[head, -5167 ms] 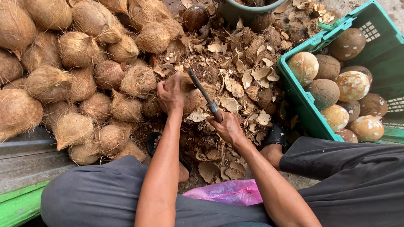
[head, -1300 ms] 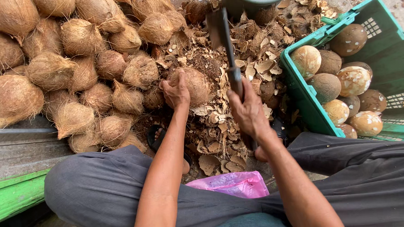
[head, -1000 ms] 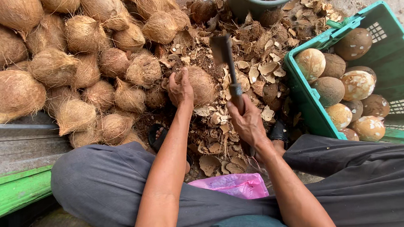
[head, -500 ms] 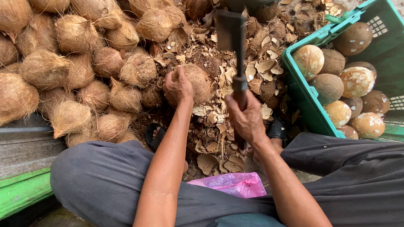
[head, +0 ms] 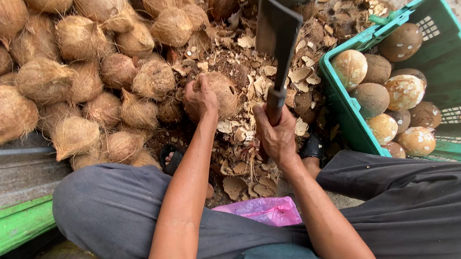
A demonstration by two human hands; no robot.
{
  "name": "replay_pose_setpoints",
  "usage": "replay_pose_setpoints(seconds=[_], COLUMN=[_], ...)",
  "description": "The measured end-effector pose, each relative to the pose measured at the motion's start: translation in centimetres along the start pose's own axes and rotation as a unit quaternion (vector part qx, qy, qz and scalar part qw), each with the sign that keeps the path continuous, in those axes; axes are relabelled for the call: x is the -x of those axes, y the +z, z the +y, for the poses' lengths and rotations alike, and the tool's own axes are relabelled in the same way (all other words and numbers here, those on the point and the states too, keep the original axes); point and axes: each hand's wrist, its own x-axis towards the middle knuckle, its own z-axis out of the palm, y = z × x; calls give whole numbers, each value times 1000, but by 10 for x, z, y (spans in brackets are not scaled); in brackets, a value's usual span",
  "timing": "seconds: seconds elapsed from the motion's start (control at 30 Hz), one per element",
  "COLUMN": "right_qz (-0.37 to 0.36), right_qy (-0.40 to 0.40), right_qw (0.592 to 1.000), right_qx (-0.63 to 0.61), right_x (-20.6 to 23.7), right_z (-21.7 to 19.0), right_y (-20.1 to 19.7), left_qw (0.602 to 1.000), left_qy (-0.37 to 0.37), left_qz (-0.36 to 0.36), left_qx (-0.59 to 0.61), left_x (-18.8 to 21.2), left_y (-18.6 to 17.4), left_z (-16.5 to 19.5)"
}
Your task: The person sits on the ground and uses a machete to trim the husk off coconuts one at a time, rotating each coconut between strikes, then places the trimmed coconut into a green plastic crate filled with other trimmed coconuts.
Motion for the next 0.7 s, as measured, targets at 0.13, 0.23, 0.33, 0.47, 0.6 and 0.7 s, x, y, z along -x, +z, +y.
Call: replay_pose_setpoints(seconds=[0.13, 0.23, 0.33, 0.47, 0.6, 0.7], right_qz=[-45, -64, -46, -19, -85, -109], right_qy=[89, 47, 35, -48, 86, 176], right_qw=[982, 976, 982, 985, 950, 939], right_qx=[162, 204, 179, 165, 289, 273], right_x=[3, 7, 10, 7, 4, 6], right_z=[6, 3, -4, 5, 29, 26], right_y=[19, 19, 16, 21, 25, 19], left_qw=[1000, 999, 1000, 1000, 994, 999], left_qy=[-1, 26, 17, 26, 86, 12], left_qz=[3, 6, 7, 15, 63, 21], left_qx=[20, 25, -4, -1, 0, 30], left_x=[11, 12, 9, 5, 7, 11], left_y=[-6, -7, -4, 3, 5, 0], left_z=[8, 9, 3, -3, -4, -5])
